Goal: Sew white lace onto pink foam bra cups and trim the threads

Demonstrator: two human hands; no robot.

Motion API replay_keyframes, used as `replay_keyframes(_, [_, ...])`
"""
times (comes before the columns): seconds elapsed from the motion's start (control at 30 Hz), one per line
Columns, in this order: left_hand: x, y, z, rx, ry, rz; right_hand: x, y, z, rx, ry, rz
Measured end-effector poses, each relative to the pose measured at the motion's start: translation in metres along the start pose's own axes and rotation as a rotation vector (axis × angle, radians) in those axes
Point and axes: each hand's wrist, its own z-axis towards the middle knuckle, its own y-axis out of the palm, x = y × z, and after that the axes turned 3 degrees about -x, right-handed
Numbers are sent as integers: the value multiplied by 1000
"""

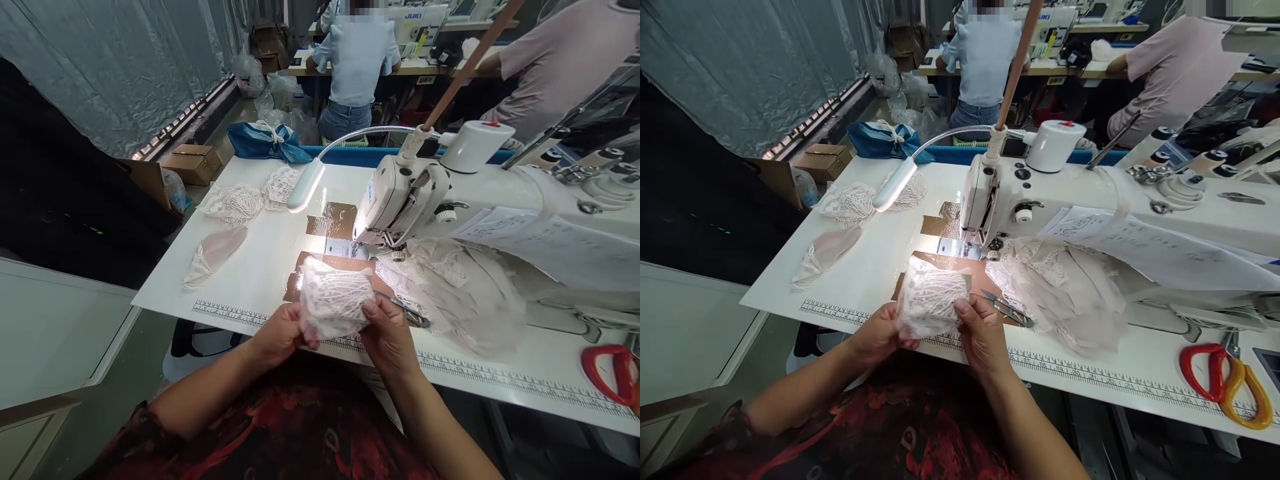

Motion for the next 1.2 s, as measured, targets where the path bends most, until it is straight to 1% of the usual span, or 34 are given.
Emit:
replay_keyframes(0.03, [6, -7, -5, -60, 12, 49, -2, -3, 0, 17, -8, 16])
replay_keyframes(0.07, [15, -14, -11, -119, 35, 162, -5, -5, 0, 7, -11, 15])
replay_keyframes(0.1, [25, -20, -16, -117, 98, 298, -7, -6, 0, -31, -6, -8])
replay_keyframes(0.17, [44, -25, -24, 21, 279, 504, -9, -4, -1, -156, 28, -103])
replay_keyframes(0.2, [52, -25, -26, 41, 329, 611, -9, -1, -2, -232, 53, -158])
replay_keyframes(0.23, [58, -24, -26, 47, 341, 711, -8, 2, -4, -303, 74, -208])
replay_keyframes(0.27, [62, -23, -26, 23, 325, 795, -7, 5, -5, -362, 89, -254])
replay_keyframes(0.33, [62, -19, -23, -71, 237, 906, -6, 10, -8, -419, 79, -349])
replay_keyframes(0.4, [57, -16, -20, -163, 181, 949, -5, 12, -9, -399, 8, -472])
replay_keyframes(0.47, [51, -14, -20, -204, 185, 1001, -6, 11, -8, -364, -84, -573])
replay_keyframes(0.53, [48, -14, -22, -226, 209, 1057, -6, 9, -8, -336, -157, -591])
replay_keyframes(0.63, [49, -14, -26, -266, 222, 1098, -5, 9, -8, -278, -181, -557])
replay_keyframes(0.67, [50, -14, -27, -258, 230, 1109, -4, 9, -8, -258, -178, -559])
replay_keyframes(0.8, [52, -13, -27, -143, 281, 1170, -1, 13, -9, -208, -175, -631])
replay_keyframes(0.87, [52, -12, -25, -110, 316, 1206, -1, 16, -10, -192, -191, -679])
replay_keyframes(0.93, [51, -10, -22, -100, 346, 1240, -1, 18, -12, -180, -214, -722])
replay_keyframes(1.03, [50, -6, -18, -121, 354, 1255, -2, 20, -13, -186, -237, -767])
replay_keyframes(1.1, [49, -4, -17, -140, 347, 1233, -3, 21, -13, -195, -250, -787])
replay_keyframes(1.2, [47, -4, -15, -129, 338, 1148, -4, 16, -11, -245, -235, -801])
